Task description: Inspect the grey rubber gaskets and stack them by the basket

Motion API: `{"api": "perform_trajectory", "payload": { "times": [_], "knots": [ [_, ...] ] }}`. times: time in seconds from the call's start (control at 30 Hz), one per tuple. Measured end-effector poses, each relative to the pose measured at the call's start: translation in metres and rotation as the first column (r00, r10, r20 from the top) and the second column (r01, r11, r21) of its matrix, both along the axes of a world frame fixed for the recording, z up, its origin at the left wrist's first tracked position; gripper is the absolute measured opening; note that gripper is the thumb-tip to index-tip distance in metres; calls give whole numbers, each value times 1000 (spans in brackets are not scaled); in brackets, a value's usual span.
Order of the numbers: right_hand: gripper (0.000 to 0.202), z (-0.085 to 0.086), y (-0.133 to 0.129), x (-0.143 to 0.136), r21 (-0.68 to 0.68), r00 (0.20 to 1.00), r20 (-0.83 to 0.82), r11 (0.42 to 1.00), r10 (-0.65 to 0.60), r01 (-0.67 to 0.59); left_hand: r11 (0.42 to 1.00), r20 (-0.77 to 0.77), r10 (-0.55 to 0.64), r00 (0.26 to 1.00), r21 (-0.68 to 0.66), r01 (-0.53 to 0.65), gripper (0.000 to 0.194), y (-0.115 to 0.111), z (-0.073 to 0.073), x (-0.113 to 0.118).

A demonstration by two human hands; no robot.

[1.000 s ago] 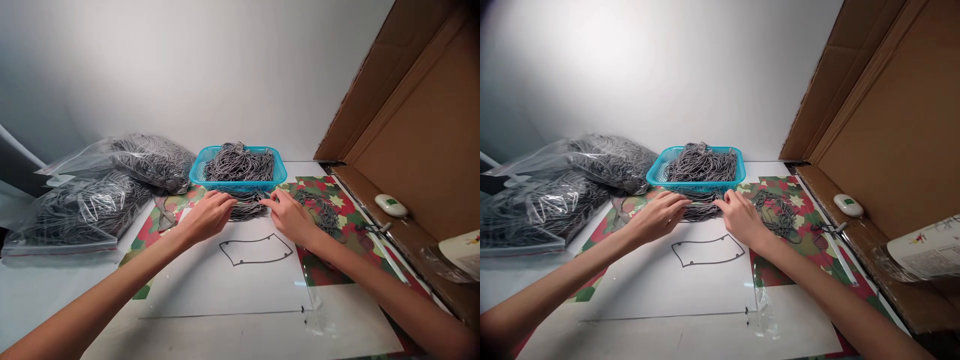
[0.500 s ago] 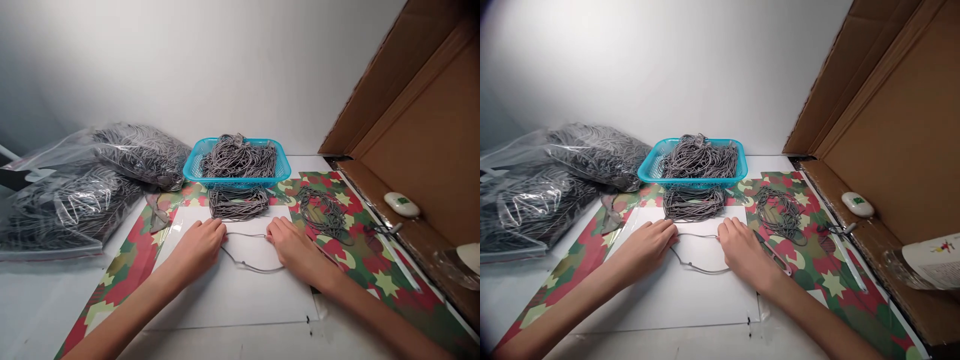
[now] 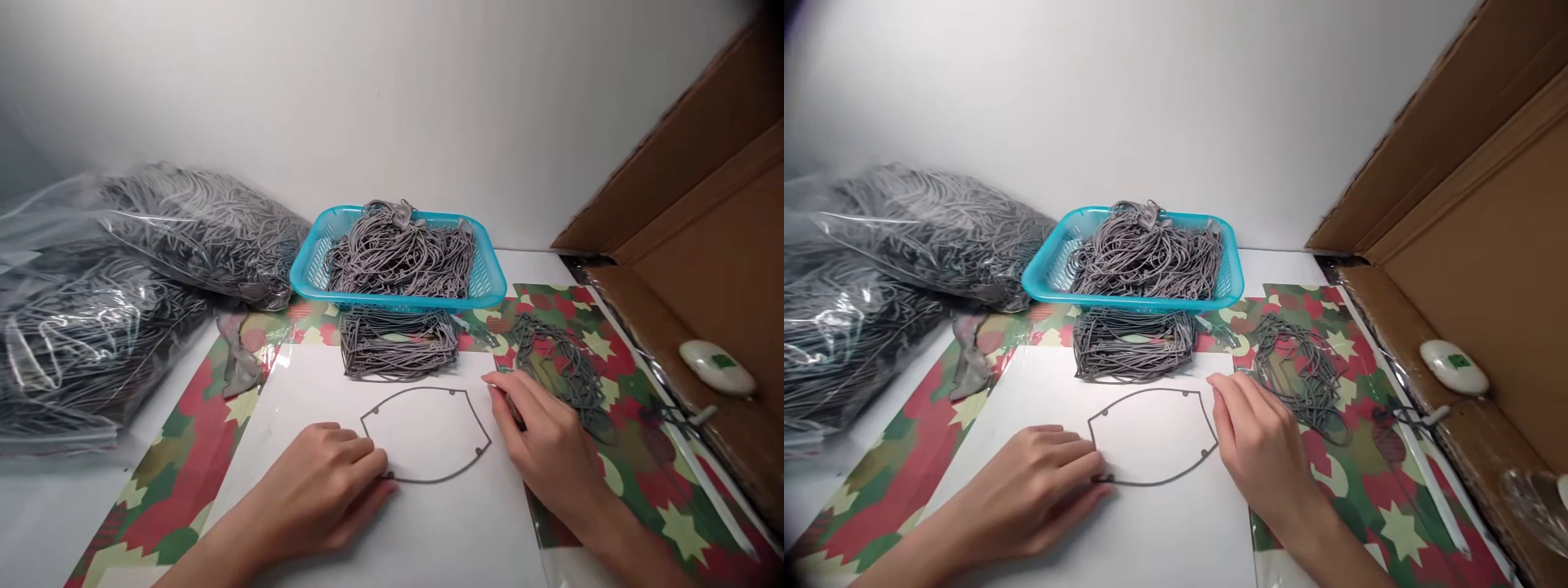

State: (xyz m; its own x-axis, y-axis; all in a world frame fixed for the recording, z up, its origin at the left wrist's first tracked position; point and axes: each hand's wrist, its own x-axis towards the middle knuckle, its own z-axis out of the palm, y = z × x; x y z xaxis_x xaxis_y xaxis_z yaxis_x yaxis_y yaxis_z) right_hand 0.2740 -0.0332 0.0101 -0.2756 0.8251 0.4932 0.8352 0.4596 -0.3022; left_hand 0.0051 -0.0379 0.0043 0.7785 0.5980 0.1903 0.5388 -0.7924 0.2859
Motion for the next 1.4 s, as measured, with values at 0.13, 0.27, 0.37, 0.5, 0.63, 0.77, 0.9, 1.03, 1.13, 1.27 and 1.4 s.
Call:
{"api": "perform_trajectory", "payload": {
  "times": [0.13,0.27,0.37,0.5,0.63,0.77,0.9,1.03,1.13,1.27,1.4],
  "knots": [
    [15,3,0,-1,-9,1000,-22,1000,22,-22,1000,90,-2,996,6,1,28,6,-1,-6],
    [14,6,1,2,-11,999,-33,1000,14,-14,1000,146,-8,989,-25,12,21,7,2,-9],
    [14,7,3,5,-17,998,-54,1000,11,-12,999,151,-21,988,-35,27,22,7,3,-10],
    [15,5,5,7,-6,999,-21,999,36,-37,1000,128,-28,991,14,26,29,7,1,-11],
    [19,2,3,6,19,985,138,994,105,-109,991,103,-8,995,130,-5,34,12,1,-15],
    [22,0,-3,2,-32,943,251,975,219,-218,937,72,142,987,312,-158,35,23,4,-25],
    [26,1,-8,-1,-104,904,285,948,319,-302,889,19,250,968,393,-237,26,31,5,-37],
    [26,4,-11,0,-171,896,262,931,359,-323,915,-6,230,973,342,-214,26,33,4,-40],
    [26,3,-10,1,-251,901,224,915,372,-316,945,9,189,982,269,-184,28,31,3,-37],
    [26,-3,-7,1,-262,937,191,935,294,-240,952,29,175,984,248,-177,30,30,1,-34],
    [26,-10,-2,-2,-206,949,309,979,65,0,940,17,214,977,270,-211,31,30,-1,-35]
  ]
}}
